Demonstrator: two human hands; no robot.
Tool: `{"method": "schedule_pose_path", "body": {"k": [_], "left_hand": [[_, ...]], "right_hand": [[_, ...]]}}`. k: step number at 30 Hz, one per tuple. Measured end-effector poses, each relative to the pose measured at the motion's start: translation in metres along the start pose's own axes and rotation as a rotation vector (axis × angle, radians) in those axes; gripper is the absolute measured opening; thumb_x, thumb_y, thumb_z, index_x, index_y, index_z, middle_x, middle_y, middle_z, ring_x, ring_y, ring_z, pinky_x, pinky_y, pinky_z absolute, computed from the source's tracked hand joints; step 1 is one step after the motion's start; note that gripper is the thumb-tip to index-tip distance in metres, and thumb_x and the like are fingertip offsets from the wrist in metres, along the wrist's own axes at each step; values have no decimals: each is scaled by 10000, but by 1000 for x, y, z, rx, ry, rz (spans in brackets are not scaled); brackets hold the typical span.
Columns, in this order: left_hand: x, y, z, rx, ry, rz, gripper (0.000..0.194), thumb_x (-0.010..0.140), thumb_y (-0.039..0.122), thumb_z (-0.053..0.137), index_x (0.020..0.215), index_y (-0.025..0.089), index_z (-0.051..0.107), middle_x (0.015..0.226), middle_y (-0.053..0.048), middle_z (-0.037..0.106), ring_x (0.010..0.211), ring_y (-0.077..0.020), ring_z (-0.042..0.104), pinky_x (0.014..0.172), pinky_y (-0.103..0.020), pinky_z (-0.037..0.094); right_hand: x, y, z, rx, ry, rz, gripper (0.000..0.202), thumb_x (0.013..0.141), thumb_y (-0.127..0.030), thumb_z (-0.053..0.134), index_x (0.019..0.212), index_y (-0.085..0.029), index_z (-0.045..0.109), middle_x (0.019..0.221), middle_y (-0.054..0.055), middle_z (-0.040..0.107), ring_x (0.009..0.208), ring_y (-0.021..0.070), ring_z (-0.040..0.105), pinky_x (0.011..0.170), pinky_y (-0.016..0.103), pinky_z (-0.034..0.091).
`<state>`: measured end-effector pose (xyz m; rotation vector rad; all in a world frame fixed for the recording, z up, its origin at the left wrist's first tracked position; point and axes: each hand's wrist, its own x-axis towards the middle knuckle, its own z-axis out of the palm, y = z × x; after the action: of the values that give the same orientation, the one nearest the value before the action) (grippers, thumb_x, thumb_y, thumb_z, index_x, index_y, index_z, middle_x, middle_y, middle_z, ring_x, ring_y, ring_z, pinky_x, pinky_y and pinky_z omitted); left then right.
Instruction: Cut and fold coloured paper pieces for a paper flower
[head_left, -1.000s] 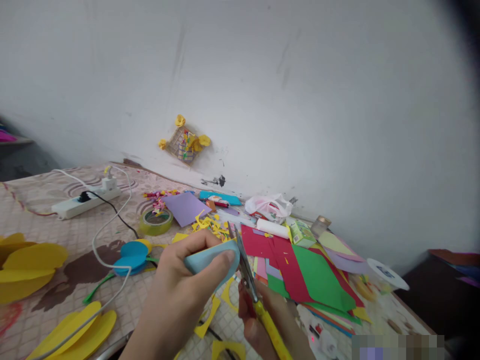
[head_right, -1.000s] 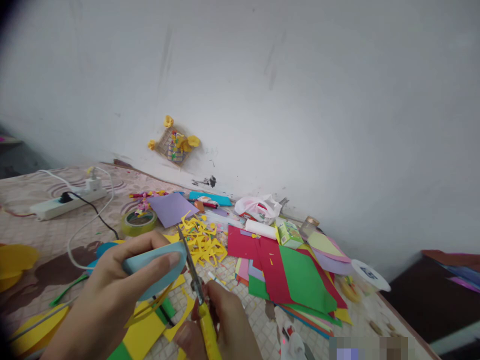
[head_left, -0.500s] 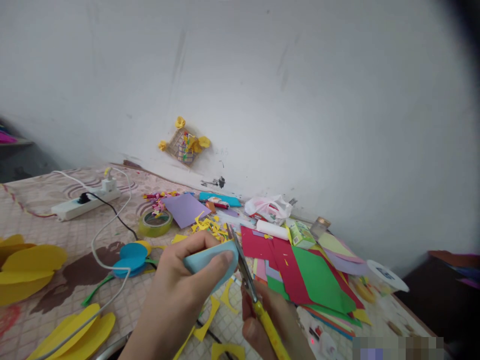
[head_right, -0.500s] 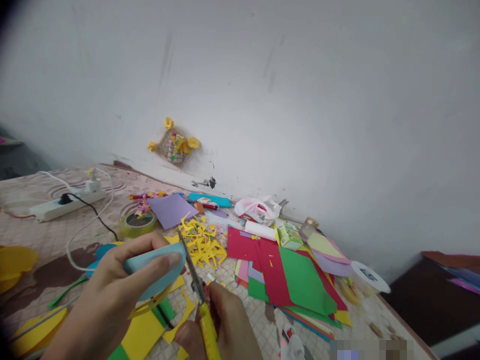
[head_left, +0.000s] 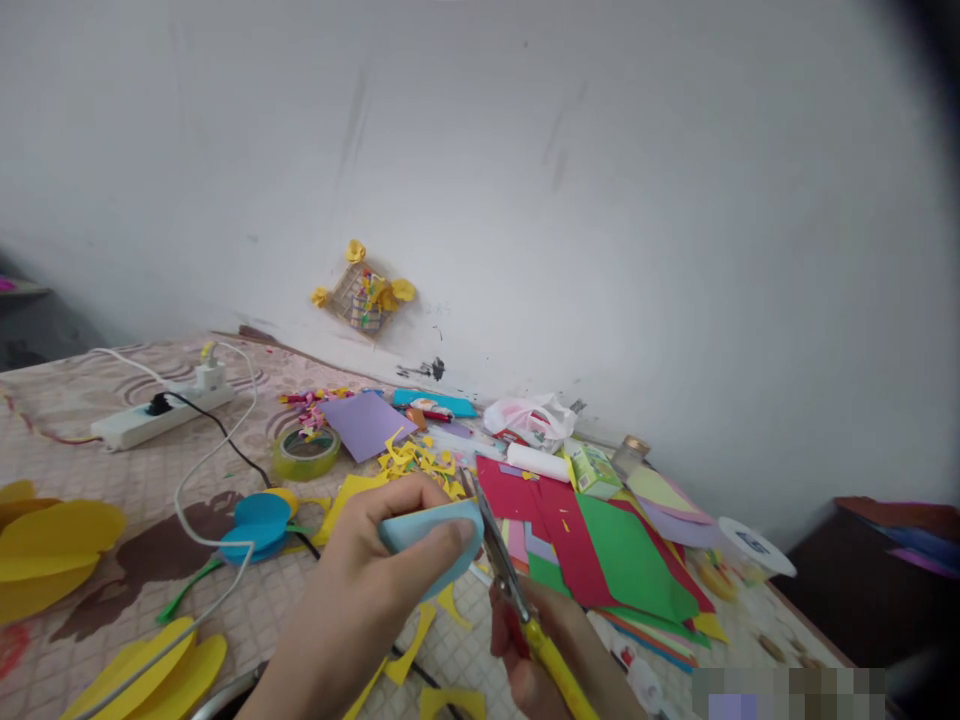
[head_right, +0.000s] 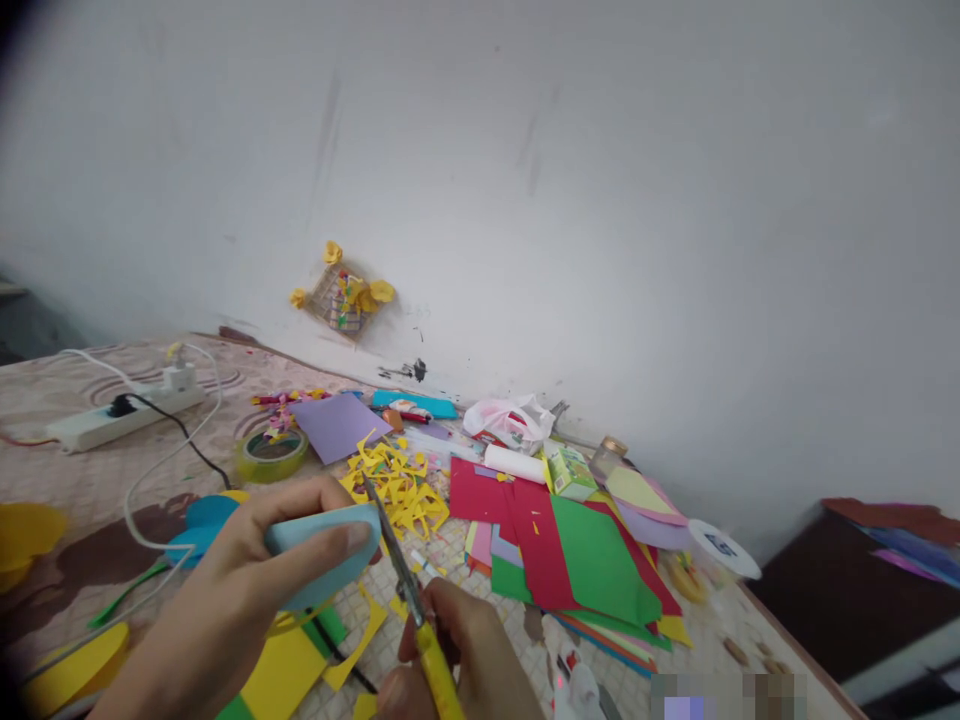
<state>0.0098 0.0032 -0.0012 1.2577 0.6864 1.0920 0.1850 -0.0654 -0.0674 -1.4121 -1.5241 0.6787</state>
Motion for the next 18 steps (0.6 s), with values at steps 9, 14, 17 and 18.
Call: {"method": "schedule_pose_path", "body": {"k": [9,14,17,18], "left_hand": [[0,-9,2,85,-201,-21,250,745,361,647,595,191,540,533,50,459,483,-92,386,446,-206,274],[-1,-12,6,29,-247,-49,242,731,362,652,601,196,533,521,60,451,467,-87,370,439,-205,275],[-3,-9,7,18,-257,-71,247,714,365,654,591,195,525,521,59,452,472,-88,362,442,-208,272],[-3,-8,8,16,-254,-74,242,709,360,653,588,193,525,523,58,454,480,-90,363,450,-210,273]], "right_hand": [[-17,-24,-41,-55,-226,162,635,690,-827,516,858,-217,572,721,7,526,598,156,487,526,251,387],[-30,-30,-46,-113,-183,233,616,688,-798,555,871,-209,574,771,13,507,611,154,477,550,266,409],[-33,-30,-48,-120,-182,211,602,719,-776,541,938,-216,560,810,21,531,590,142,453,532,263,393],[-33,-30,-48,-137,-184,199,584,732,-759,542,956,-219,558,821,25,538,594,143,454,526,259,380]]}}
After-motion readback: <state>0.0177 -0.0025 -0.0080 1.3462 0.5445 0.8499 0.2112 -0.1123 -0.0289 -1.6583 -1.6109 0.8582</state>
